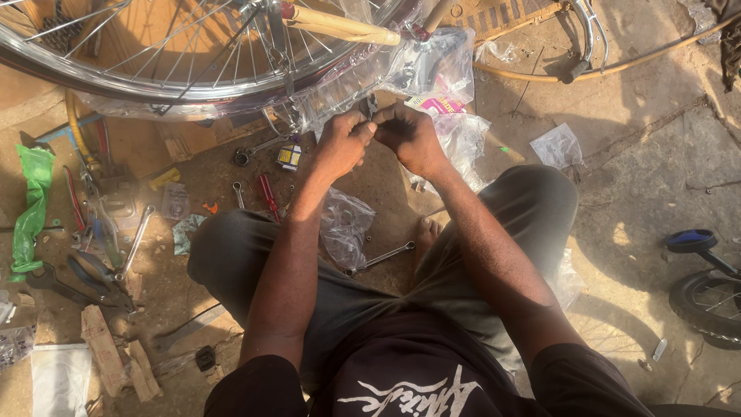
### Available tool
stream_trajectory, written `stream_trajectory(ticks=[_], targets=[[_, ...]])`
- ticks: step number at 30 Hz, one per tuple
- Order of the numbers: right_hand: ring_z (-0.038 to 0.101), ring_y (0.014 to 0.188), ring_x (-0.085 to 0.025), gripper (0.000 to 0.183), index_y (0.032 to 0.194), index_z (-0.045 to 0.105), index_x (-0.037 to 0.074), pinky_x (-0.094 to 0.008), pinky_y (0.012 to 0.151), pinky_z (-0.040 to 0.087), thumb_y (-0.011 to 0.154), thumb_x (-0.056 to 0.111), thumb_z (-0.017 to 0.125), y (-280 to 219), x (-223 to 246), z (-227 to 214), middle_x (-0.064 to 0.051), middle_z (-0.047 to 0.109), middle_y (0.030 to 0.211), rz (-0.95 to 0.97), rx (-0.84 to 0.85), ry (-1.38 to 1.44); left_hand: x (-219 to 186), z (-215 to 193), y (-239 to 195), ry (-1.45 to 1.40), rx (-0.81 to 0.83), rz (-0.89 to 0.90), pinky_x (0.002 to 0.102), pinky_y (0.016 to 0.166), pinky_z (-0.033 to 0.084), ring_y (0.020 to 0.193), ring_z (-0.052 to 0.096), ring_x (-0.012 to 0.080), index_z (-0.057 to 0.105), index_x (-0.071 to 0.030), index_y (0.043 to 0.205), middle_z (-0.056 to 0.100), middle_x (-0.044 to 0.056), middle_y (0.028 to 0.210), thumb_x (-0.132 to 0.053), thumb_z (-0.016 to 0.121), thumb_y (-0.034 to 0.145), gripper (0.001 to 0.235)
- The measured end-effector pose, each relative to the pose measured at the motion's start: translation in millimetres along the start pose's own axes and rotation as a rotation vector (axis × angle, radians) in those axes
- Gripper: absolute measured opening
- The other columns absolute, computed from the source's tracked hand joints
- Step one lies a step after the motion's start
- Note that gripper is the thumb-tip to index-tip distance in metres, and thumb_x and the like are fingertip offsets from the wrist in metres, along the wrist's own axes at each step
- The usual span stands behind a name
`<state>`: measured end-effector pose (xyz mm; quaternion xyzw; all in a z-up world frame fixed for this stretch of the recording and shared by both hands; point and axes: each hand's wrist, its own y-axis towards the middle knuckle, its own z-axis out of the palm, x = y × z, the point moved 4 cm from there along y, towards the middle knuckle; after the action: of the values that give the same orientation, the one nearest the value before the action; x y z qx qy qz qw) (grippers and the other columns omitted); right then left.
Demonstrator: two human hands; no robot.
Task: The person is repairing a bicycle by adjusting the rear wheel and brake components. They use a screwdriver to tighten screws on the brake assembly and a wrench to adjust the wheel axle nuts. The person also rotates the wheel to check alignment and functionality.
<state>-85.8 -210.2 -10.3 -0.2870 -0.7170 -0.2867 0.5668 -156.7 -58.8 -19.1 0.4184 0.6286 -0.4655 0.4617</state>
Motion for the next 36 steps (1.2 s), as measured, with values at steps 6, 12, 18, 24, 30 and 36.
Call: stream_trajectory(ticks=[6, 12, 18, 24, 30, 36], targets=[[0.071, 0.090, -0.014, 0.018, 0.106, 0.070, 0.000, -0.029, 0.079, 0.059, 0.090, 0.003, 0.078, 0, 9, 2, -0.006, 0.074, 0.096, -0.013, 0.030, -0.141, 7, -5, -1, -0.076, 0.025, -0.079, 0.025, 0.045, 0.051, 0.056, 0.061, 0.0075, 0.073, 0.006, 0.101, 0.067, 0.005, 0.075, -0.008, 0.072, 0.092, 0.017], [0.073, 0.085, -0.022, 0.021, 0.104, 0.074, 0.002, -0.036, 0.073, 0.057, 0.086, 0.006, 0.082, -2, 27, 9, -0.012, 0.073, 0.096, -0.133, 0.072, -0.373, 20, -10, 1, -0.274, -0.040, -0.252, 0.027, 0.041, 0.050, 0.053, 0.063, 0.0125, 0.074, 0.008, 0.093, 0.070, 0.011, 0.073, -0.005, 0.076, 0.087, 0.015], [0.075, 0.087, -0.023, 0.022, 0.106, 0.074, 0.001, -0.035, 0.076, 0.058, 0.087, 0.011, 0.079, 0, 21, 6, -0.013, 0.074, 0.099, -0.047, 0.077, -0.398, 29, -8, 4, -0.376, -0.044, -0.285, 0.028, 0.039, 0.049, 0.051, 0.065, 0.0173, 0.073, 0.007, 0.091, 0.070, 0.015, 0.071, -0.005, 0.077, 0.085, 0.015], [0.076, 0.089, -0.021, 0.024, 0.108, 0.074, 0.001, -0.035, 0.079, 0.058, 0.089, 0.016, 0.079, 2, 6, 1, -0.012, 0.077, 0.099, 0.116, 0.072, -0.359, 39, -2, 8, -0.469, -0.013, -0.313, 0.026, 0.042, 0.051, 0.053, 0.064, 0.0143, 0.071, 0.002, 0.088, 0.068, 0.008, 0.068, -0.009, 0.077, 0.085, 0.013], [0.072, 0.094, -0.028, 0.034, 0.112, 0.075, 0.004, -0.038, 0.081, 0.056, 0.080, 0.015, 0.083, 2, 16, -9, -0.013, 0.073, 0.106, 0.045, 0.061, -0.573, 27, -10, 2, -0.258, -0.164, -0.230, 0.028, 0.041, 0.048, 0.051, 0.060, 0.0145, 0.071, 0.003, 0.086, 0.065, 0.007, 0.066, -0.010, 0.071, 0.083, 0.013], [0.071, 0.093, -0.031, 0.031, 0.109, 0.075, 0.004, -0.039, 0.083, 0.055, 0.080, 0.010, 0.085, -1, 34, -1, -0.014, 0.072, 0.101, -0.116, 0.055, -0.546, -7, -5, -9, 0.350, -0.265, -0.106, 0.038, 0.065, 0.055, 0.067, 0.071, 0.0221, 0.078, -0.004, 0.087, 0.076, 0.013, 0.078, -0.020, 0.074, 0.082, 0.018]])
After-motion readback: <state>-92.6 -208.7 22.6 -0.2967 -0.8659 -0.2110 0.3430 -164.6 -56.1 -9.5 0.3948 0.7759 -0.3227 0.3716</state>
